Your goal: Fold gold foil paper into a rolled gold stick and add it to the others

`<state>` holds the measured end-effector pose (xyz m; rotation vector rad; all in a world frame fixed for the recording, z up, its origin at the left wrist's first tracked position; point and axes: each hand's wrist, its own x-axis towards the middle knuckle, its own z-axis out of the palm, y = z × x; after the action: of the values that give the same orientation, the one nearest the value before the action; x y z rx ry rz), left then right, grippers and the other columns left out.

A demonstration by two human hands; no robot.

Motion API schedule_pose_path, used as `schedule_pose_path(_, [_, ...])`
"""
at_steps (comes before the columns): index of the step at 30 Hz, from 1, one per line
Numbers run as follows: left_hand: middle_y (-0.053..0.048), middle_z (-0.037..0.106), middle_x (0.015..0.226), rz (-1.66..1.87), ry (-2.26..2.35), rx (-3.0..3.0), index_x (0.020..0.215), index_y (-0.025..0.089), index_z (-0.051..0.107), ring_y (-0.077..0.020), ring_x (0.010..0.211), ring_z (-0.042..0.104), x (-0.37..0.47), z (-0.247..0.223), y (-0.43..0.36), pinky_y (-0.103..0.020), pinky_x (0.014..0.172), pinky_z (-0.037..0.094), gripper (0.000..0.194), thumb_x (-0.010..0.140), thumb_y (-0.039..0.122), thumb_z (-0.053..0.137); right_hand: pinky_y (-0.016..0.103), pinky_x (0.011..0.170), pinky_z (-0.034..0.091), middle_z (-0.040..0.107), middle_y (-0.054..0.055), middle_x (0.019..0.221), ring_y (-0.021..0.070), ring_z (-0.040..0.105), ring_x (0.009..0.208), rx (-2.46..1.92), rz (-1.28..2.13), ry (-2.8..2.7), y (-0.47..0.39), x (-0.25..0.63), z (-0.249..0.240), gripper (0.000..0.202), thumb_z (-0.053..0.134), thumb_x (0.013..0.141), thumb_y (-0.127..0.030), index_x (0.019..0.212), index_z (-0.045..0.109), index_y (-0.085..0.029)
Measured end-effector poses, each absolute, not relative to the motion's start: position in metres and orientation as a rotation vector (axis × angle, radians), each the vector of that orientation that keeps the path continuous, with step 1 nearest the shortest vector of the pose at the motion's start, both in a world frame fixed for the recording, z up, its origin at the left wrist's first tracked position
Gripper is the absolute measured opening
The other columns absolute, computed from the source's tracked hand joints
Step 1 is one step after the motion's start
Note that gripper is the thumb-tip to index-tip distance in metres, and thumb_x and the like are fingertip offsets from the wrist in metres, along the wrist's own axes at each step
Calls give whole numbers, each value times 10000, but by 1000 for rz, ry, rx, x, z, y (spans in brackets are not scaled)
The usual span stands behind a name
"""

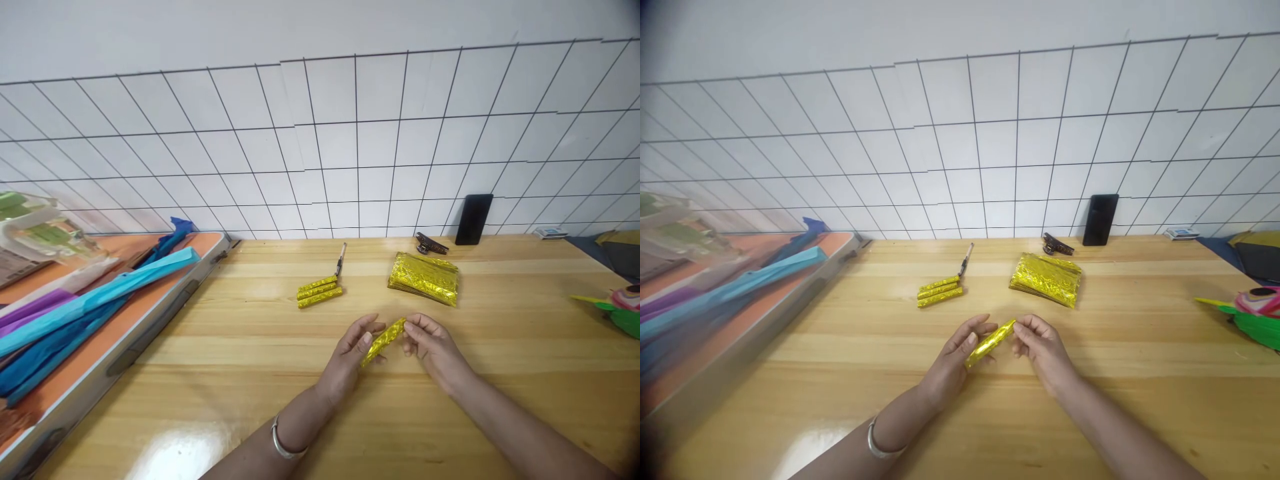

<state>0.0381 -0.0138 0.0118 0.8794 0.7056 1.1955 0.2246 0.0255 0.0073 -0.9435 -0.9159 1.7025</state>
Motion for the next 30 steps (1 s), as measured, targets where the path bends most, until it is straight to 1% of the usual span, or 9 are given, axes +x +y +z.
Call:
schedule_pose_path(2, [-115,495,1261,1248,689,920,1255,252,498,-269,1133,462,36,11,-12,-347,784,492,451,833,364,612,218,500,391,594,-17,679,89,517,538,-941,1725,-745,30,227,5,197,740,717,-290,830,616,-186])
schedule_pose_path(4, [-96,478,1280,1284,694,990,1238,272,509,-244,1114,463,35,10,-10,-322,795,481,516,761,321,701,207,491,393,588,-24,690,78,513,536,-942,1724,-676,33,229,4,201,751,705,-280,825,615,-192])
schedule_pose_path(7, [-76,524,1202,1332,773,1088,1194,266,547,-194,1021,504,35,7,-7,-286,805,461,532,704,250,753,199,496,403,582,-29,695,71,514,545,-940,1731,-640,35,230,3,200,760,696,-267,819,621,-194])
schedule_pose_path(10, [-70,552,1124,1373,840,1191,1154,252,582,-176,972,525,34,4,-7,-286,816,455,464,718,227,739,199,484,400,584,-29,687,70,511,536,-940,1747,-620,35,231,2,204,767,687,-264,815,626,-191])
schedule_pose_path(15, [-90,548,1180,1422,903,1436,1094,251,625,-215,1056,516,30,2,-7,-302,824,460,351,754,212,703,199,483,403,589,-28,676,68,516,529,-947,1774,-617,34,231,3,207,771,681,-264,813,631,-187])
schedule_pose_path(21, [-84,577,1135,1404,919,1560,1066,252,630,-211,1045,529,28,7,-8,-298,809,463,301,776,191,682,206,483,393,594,-32,661,69,514,517,-962,1792,-643,32,229,7,210,776,671,-282,788,631,-185])
schedule_pose_path(30, [-95,595,1092,1450,914,1514,1016,218,625,-218,1029,538,28,6,-8,-301,799,462,250,773,204,682,219,485,374,594,-30,658,81,517,512,-1002,1786,-683,30,228,9,241,781,657,-317,776,616,-188])
